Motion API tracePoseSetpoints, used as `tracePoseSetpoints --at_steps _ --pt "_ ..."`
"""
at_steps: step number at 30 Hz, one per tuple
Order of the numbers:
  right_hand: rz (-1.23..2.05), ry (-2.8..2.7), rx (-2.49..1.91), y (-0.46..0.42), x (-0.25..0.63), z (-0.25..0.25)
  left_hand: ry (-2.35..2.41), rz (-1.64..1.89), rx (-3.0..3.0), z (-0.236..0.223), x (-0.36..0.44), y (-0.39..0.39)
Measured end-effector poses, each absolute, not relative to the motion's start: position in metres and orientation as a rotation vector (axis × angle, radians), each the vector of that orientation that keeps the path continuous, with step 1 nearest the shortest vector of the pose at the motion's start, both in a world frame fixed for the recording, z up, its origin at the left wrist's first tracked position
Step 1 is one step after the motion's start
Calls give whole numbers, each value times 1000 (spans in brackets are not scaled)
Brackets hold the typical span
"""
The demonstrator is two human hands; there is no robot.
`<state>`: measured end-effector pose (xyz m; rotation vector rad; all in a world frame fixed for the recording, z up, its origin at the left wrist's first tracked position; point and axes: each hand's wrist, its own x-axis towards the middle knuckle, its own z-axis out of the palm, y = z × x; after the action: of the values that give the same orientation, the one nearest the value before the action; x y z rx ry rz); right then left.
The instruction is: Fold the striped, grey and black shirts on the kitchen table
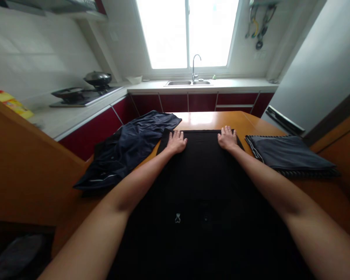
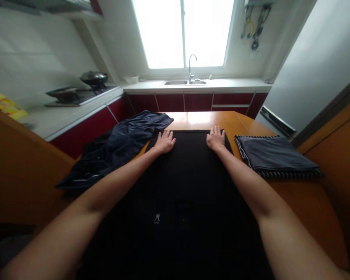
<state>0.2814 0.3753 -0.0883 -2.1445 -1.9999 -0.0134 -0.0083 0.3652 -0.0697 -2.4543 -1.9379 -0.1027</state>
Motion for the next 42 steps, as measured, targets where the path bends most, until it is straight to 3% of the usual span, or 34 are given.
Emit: tracePoseSetpoints --at_steps 5,14,23,31,37,42 --pt "214 -2232 -1907 324 208 -95 -1652 -107 -2812 -87 42 299" --pt "152 -2003 -2154 262 291 -67 -2001 9 -2521 -38 -76 259" --pt "369 -2278 -1723 166 179 -78 -1684 -4 -2899 -71 -3 156" --pt "196 -2080 -2074 156 264 -89 -1885 -93 -2674 -74 -53 142" --pt "152 -2054 -2089 158 270 -91 -1900 -187 -2695 -75 -51 136" --pt "178 -2081 -2056 160 275 -96 -1928 -515 -2822 -69 -61 141"
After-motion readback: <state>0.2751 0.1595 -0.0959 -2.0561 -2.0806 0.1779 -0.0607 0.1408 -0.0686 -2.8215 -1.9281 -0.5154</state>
